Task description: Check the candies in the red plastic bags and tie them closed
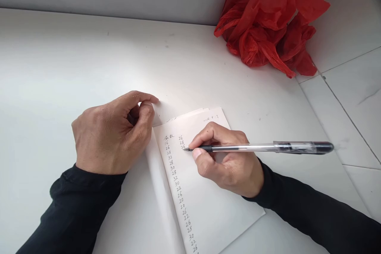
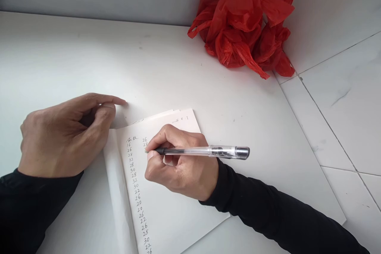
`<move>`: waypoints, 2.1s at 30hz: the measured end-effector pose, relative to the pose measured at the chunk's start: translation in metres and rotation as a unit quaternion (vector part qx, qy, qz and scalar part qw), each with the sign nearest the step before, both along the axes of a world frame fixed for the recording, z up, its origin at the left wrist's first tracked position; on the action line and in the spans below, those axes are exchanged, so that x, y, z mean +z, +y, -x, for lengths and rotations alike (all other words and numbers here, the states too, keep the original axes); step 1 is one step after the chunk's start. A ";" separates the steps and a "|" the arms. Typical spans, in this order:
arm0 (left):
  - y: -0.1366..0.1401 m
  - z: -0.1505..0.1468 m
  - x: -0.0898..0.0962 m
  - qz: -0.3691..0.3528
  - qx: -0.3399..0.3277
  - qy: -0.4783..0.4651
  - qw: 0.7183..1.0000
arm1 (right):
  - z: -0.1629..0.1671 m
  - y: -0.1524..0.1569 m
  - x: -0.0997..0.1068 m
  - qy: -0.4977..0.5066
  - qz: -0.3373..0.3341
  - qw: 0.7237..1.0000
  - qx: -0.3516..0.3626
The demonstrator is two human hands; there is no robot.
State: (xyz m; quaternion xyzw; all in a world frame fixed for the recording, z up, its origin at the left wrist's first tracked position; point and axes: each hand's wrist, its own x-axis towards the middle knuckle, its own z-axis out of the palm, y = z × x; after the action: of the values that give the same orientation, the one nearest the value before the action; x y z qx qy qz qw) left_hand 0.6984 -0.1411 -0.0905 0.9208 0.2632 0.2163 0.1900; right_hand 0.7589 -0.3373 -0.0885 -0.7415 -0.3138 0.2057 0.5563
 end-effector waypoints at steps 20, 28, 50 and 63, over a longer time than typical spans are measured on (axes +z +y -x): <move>0.009 0.000 -0.012 -0.034 -0.016 -0.054 0.998 | 0.001 0.000 -0.003 -0.023 0.002 1.000 0.001; 0.009 -0.001 -0.012 -0.029 -0.013 -0.053 0.998 | 0.001 0.001 -0.005 -0.033 -0.003 0.999 -0.001; 0.008 -0.001 -0.012 -0.030 -0.011 -0.048 0.998 | 0.000 0.003 -0.005 -0.035 -0.002 0.999 -0.010; 0.009 -0.002 -0.011 -0.026 -0.014 -0.054 0.998 | 0.002 0.001 -0.007 -0.045 -0.004 0.999 -0.007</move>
State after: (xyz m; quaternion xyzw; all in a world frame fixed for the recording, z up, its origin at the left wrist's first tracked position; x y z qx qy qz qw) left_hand 0.7003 -0.1325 -0.1018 0.9160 0.2342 0.2695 0.1828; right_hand 0.7570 -0.3361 -0.0956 -0.7497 -0.3347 0.1668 0.5460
